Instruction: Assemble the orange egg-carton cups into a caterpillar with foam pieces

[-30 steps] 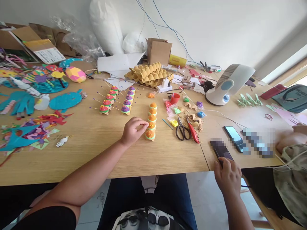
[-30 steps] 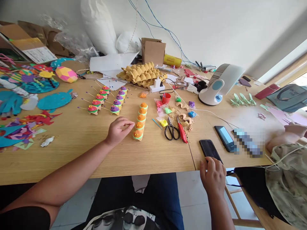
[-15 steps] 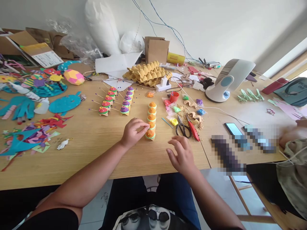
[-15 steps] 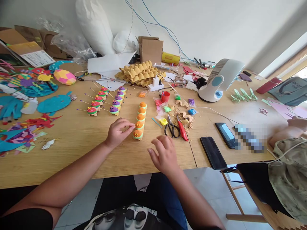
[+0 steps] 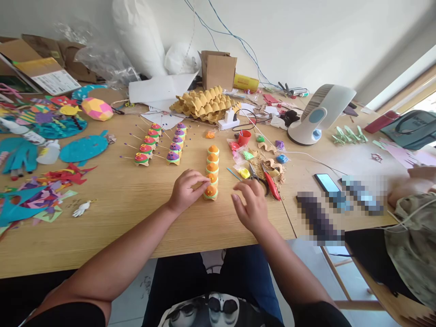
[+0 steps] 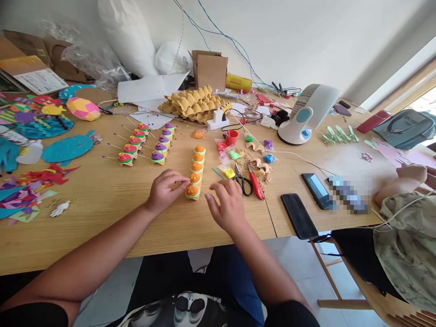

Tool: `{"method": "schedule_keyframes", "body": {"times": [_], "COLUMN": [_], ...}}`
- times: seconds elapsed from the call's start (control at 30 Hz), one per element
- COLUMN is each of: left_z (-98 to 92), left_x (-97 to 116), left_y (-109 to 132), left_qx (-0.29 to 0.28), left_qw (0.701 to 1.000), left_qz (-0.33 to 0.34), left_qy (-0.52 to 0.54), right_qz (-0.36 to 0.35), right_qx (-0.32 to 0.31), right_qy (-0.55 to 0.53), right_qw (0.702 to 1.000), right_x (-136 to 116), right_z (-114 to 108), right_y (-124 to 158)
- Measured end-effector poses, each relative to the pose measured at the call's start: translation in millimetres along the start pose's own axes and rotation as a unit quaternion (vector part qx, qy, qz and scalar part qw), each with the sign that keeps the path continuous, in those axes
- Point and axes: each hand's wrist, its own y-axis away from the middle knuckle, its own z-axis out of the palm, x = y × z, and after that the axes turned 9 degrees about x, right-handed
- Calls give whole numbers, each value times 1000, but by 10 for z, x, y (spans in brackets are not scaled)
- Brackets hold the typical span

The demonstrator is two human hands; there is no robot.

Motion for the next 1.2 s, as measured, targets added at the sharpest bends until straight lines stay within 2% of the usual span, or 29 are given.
{"method": "schedule_keyframes", "body": {"times": [0.1,0.23,0.3,0.4,0.47,0.67,0.83,0.97,1.03,1.13,1.2], "left_z": [-8,4,14,17,12,-6,-8,-5,-3,-4,-8], "left_x": [10,3,-5,-16,-20,-7,8,17,22,29,35], "left_y": [-1,1,5,11,13,14,14,16,15,13,10], "left_qx": [7,4,4,6,5,10,-3,-7,-8,-12,-18], "left_qw": [1000,1000,1000,1000,1000,1000,1000,1000,1000,1000,1000], "left_qz": [2,3,5,1,-3,-8,-4,-5,-4,4,7], "left_qy": [5,13,11,3,-3,-12,-4,2,4,4,4], "right_qz": [13,110,153,177,179,196,125,83,102,131,142], "right_qx": [34,79,69,27,-1,-3,24,-16,-35,-102,-151], "right_qy": [84,262,300,317,319,343,299,184,103,-19,-117], "right_qw": [996,956,939,931,931,919,946,979,989,986,971], "right_x": [246,779,955,1038,1027,963,701,307,103,-155,-268], "right_z": [-502,-1144,-1363,-1506,-1511,-1495,-1400,-1076,-862,-557,-385], "right_y": [436,1129,1343,1429,1399,1311,1146,900,753,472,232]}}
